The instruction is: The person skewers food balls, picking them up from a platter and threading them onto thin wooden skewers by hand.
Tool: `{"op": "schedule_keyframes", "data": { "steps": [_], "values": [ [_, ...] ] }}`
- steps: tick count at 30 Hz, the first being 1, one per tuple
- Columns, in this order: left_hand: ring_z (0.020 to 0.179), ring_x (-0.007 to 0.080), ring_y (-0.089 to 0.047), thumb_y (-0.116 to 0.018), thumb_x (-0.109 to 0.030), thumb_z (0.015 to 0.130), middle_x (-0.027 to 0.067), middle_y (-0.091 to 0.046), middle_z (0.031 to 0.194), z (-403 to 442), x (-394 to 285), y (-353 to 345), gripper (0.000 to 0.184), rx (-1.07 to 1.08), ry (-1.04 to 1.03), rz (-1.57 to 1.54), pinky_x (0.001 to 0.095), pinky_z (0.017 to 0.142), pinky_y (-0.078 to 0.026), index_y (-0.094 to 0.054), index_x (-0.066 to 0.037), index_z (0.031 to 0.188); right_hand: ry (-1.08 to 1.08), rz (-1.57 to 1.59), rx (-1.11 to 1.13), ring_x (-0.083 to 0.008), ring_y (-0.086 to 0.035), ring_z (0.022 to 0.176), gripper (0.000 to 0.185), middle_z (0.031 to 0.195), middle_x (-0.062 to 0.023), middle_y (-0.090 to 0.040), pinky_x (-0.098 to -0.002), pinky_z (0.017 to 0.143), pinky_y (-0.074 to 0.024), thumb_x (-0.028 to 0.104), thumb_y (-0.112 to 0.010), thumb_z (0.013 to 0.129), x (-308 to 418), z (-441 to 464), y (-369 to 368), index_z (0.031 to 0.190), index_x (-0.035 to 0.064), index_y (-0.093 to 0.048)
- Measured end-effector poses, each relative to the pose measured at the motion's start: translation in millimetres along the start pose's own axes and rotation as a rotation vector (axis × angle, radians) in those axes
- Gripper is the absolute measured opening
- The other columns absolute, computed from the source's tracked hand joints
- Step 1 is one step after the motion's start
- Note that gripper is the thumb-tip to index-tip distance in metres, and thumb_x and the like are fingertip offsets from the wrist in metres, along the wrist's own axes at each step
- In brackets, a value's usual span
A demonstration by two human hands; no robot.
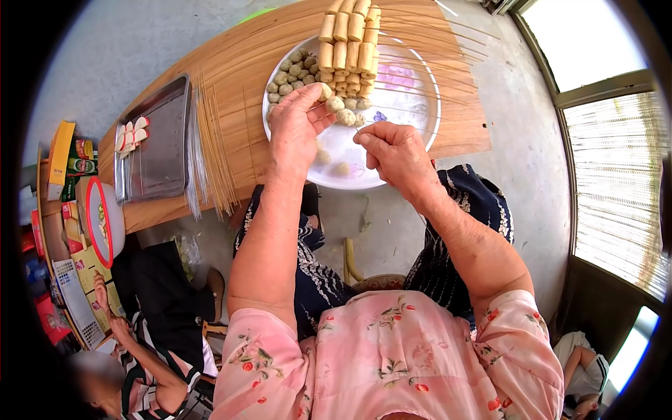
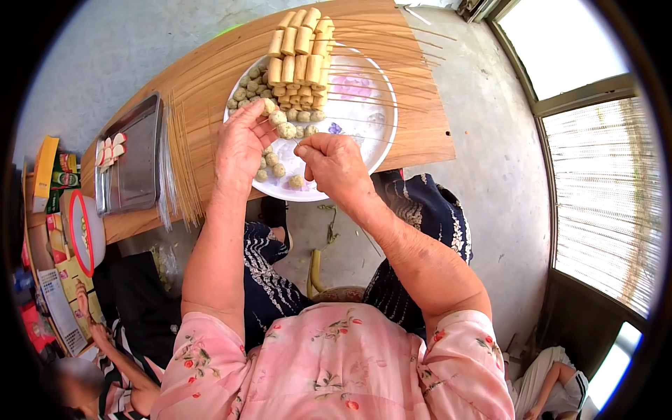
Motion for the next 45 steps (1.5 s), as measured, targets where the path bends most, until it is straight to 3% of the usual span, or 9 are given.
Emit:
{"op": "schedule_keyframes", "data": {
  "steps": [15,19,23,25,27,33,36,40,45],
  "values": [
    [0.075,0.0178,-0.063,-0.061,-0.021,0.086,0.0102,-0.063,0.09,-1,6,-9,0.026,0.083,0.018,0.023,0.0288,0.065,-0.054,-0.058,0.0,0.101,-0.038,0.084,-0.027,-0.0032,-0.036,0.044,0.016,0.055,0.0021,-0.05,-0.0195,0.038,-0.0286,0.016,-0.057,0.088,-7,1,0,0.089,0.0036,-0.066],
    [0.076,0.018,-0.065,-0.061,-0.029,0.086,0.0116,-0.063,0.09,-7,0,-3,0.037,0.04,-0.061,0.19,0.0257,0.063,-0.053,-0.056,0.004,0.103,-0.019,0.128,-0.036,-0.0069,-0.045,0.047,0.017,0.055,-0.0027,-0.056,-0.0249,0.044,-0.0377,0.014,-0.057,0.085,-8,2,7,0.085,-0.0002,-0.067],
    [0.075,0.0162,-0.063,-0.063,-0.024,0.081,0.0068,-0.065,0.08,-4,27,-23,0.024,0.327,-0.194,1.232,0.0306,0.06,-0.05,-0.063,-0.002,0.091,0.026,0.115,-0.066,-0.0077,-0.045,0.048,0.019,0.056,-0.0033,-0.056,-0.0252,0.045,-0.0381,0.015,-0.057,0.085,-6,4,19,0.088,-0.001,-0.066],
    [0.076,0.0306,-0.061,-0.064,-0.018,0.073,0.0151,-0.062,0.077,-26,40,-38,0.019,0.441,-0.311,1.65,0.0403,0.065,-0.046,-0.062,-0.004,0.085,0.034,0.116,-0.08,-0.0079,-0.045,0.048,0.019,0.056,-0.0034,-0.056,-0.0253,0.046,-0.0381,0.015,-0.057,0.085,-5,3,23,0.089,-0.0012,-0.066],
    [0.079,0.0349,-0.059,-0.063,-0.018,0.072,0.0171,-0.06,0.075,-46,49,-46,0.02,0.532,-0.568,1.789,0.0442,0.064,-0.045,-0.06,-0.004,0.085,0.017,0.121,-0.092,-0.0081,-0.045,0.049,0.02,0.056,-0.0035,-0.056,-0.0256,0.046,-0.0381,0.015,-0.057,0.085,-3,3,25,0.089,-0.0012,-0.067],
    [0.084,0.0353,-0.063,-0.054,-0.005,0.075,0.0188,-0.065,0.085,-43,76,-42,0.012,0.627,-0.366,2.007,0.043,0.073,-0.049,-0.063,-0.001,0.081,0.021,0.137,-0.105,-0.0077,-0.044,0.048,0.02,0.057,-0.003,-0.056,-0.0254,0.045,-0.037,0.015,-0.057,0.085,0,2,31,0.089,-0.0017,-0.066],
    [0.08,0.0334,-0.064,-0.055,-0.006,0.074,0.0197,-0.065,0.085,-30,64,-40,0.014,0.495,-0.21,1.914,0.0405,0.073,-0.05,-0.064,0.0,0.083,-0.008,0.226,-0.108,-0.0068,-0.042,0.047,0.019,0.056,-0.0021,-0.054,-0.0239,0.042,-0.0345,0.015,-0.058,0.085,0,2,34,0.089,-0.0014,-0.066],
    [0.07,0.0117,-0.06,-0.062,-0.012,0.078,0.0071,-0.061,0.078,-9,29,-20,0.028,0.287,0.061,1.073,0.0224,0.06,-0.047,-0.058,0.001,0.102,-0.034,0.247,-0.071,-0.0048,-0.04,0.044,0.017,0.056,-0.0009,-0.053,-0.021,0.04,-0.0311,0.015,-0.058,0.086,1,1,35,0.089,-0.0004,-0.066],
    [0.081,0.0208,-0.064,-0.057,-0.01,0.087,0.0133,-0.062,0.094,1,-9,-5,0.029,0.19,0.036,0.327,0.0316,0.075,-0.054,-0.05,0.004,0.112,-0.038,0.127,-0.003,-0.0046,-0.042,0.046,0.018,0.056,0.0004,-0.054,-0.0216,0.041,-0.0332,0.016,-0.057,0.087,3,-1,25,0.088,0.0018,-0.066]
  ]
}}
Point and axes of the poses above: each hand's wrist, its own z-axis towards the middle knuckle, its own y-axis out of the back of the hand, x = y × z, the point moved 10 cm from there along z, towards the middle knuckle
